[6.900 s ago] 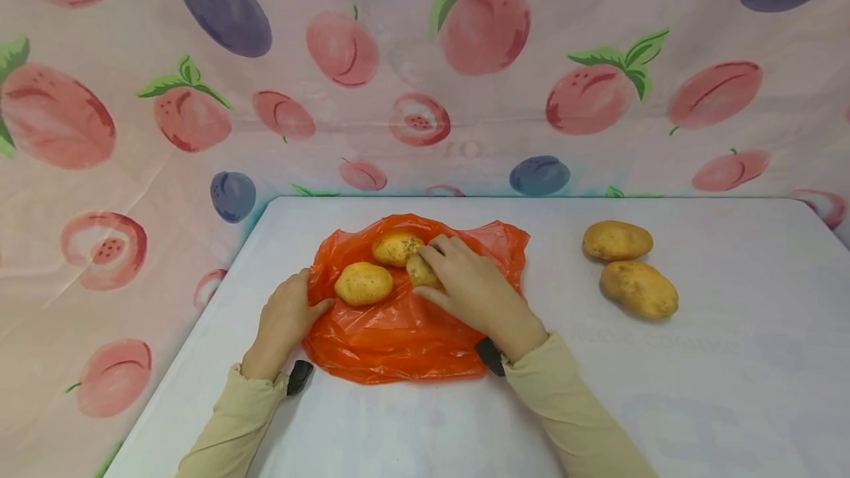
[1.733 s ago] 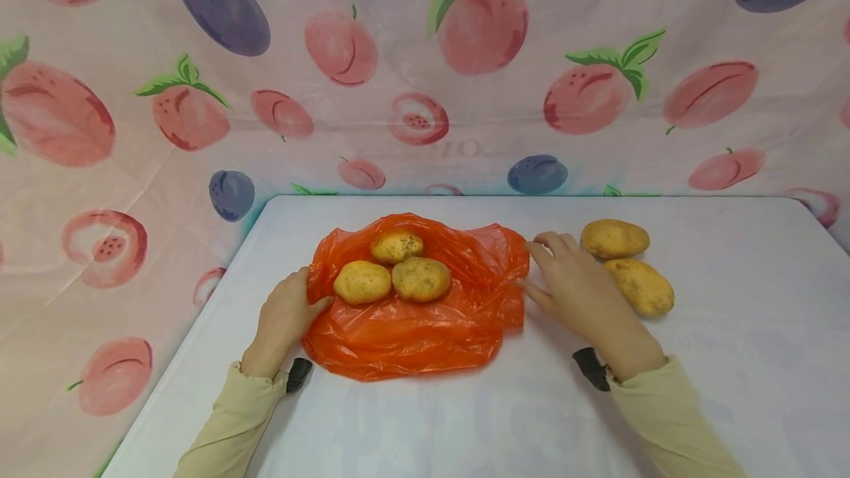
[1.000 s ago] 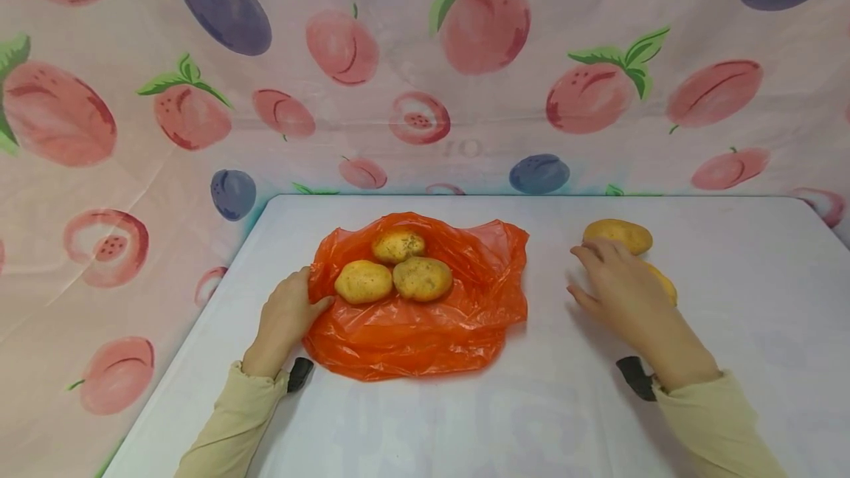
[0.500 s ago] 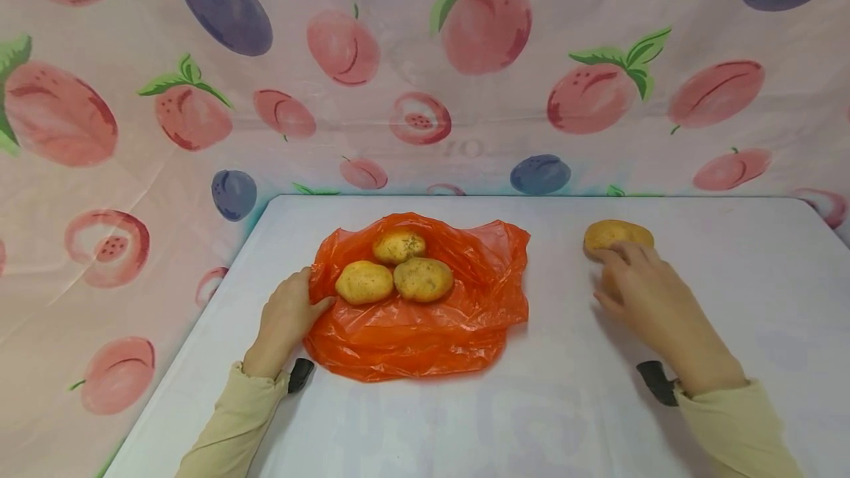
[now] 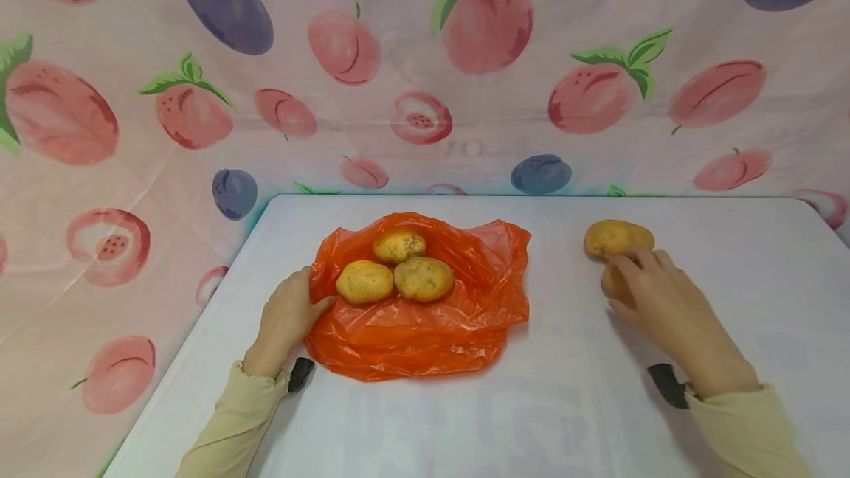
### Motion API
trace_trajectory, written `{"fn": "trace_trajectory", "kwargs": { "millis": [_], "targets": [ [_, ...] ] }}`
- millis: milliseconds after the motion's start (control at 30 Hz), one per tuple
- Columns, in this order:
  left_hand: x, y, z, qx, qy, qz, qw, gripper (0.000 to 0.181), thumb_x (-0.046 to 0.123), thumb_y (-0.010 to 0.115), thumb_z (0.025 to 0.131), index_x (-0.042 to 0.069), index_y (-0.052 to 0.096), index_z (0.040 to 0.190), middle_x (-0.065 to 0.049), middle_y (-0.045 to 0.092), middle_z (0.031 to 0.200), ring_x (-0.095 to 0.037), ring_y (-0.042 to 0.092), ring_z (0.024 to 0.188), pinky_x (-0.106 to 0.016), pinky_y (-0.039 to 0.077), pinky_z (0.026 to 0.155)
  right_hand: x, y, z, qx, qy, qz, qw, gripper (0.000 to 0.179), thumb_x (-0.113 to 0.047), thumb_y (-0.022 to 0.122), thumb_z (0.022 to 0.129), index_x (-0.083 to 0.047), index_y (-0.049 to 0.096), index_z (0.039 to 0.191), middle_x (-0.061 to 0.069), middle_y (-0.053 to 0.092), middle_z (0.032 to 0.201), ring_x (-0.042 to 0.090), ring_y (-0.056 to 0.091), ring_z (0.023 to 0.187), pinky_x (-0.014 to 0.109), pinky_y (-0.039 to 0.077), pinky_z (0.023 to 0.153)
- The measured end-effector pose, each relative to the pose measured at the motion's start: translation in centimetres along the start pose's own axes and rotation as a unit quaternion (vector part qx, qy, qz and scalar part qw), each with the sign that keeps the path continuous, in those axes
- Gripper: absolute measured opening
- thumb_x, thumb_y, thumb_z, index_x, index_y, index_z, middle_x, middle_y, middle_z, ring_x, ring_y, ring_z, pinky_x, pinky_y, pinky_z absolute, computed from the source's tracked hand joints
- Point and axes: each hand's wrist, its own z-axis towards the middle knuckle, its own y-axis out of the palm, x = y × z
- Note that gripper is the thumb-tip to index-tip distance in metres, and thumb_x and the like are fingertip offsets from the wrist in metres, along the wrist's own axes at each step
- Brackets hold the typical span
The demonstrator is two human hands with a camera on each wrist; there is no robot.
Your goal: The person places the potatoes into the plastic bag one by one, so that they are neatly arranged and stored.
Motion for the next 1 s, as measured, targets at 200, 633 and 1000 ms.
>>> {"fn": "trace_trajectory", "kwargs": {
  "millis": [200,633,1000],
  "targets": [
    [0.0,0.03,0.07,-0.003,-0.002,-0.005,1.0,0.057,0.022,0.075,0.089,-0.003,0.049,0.133,-0.019,0.061,0.113,-0.033,0.057,0.1,-0.052,0.055,0.09,0.31,0.06,-0.09,-0.011,0.003,0.002,0.9999,0.059,-0.011,0.089,0.067,0.008,0.06,0.116,0.031,0.053,0.115,0.049,0.049,0.102,0.066,0.044,0.084],
    [0.16,0.06,-0.09,-0.002,-0.006,-0.011,0.9999,0.053,0.022,0.074,0.09,-0.001,0.051,0.131,-0.017,0.061,0.109,-0.032,0.057,0.097,-0.05,0.056,0.087,0.63,0.12,0.04,-0.026,0.019,0.012,0.9994,0.059,-0.003,0.087,0.066,0.01,0.059,0.116,0.032,0.053,0.116,0.05,0.047,0.103,0.068,0.044,0.084],
    [0.07,0.01,-0.16,0.002,-0.001,-0.011,0.9999,0.053,0.021,0.075,0.089,-0.002,0.051,0.131,-0.017,0.061,0.108,-0.032,0.056,0.096,-0.051,0.056,0.086,0.61,-0.03,0.32,-0.044,0.037,0.021,0.9981,0.059,-0.004,0.088,0.067,0.012,0.058,0.116,0.035,0.052,0.115,0.053,0.052,0.096,0.068,0.046,0.079]
  ]
}}
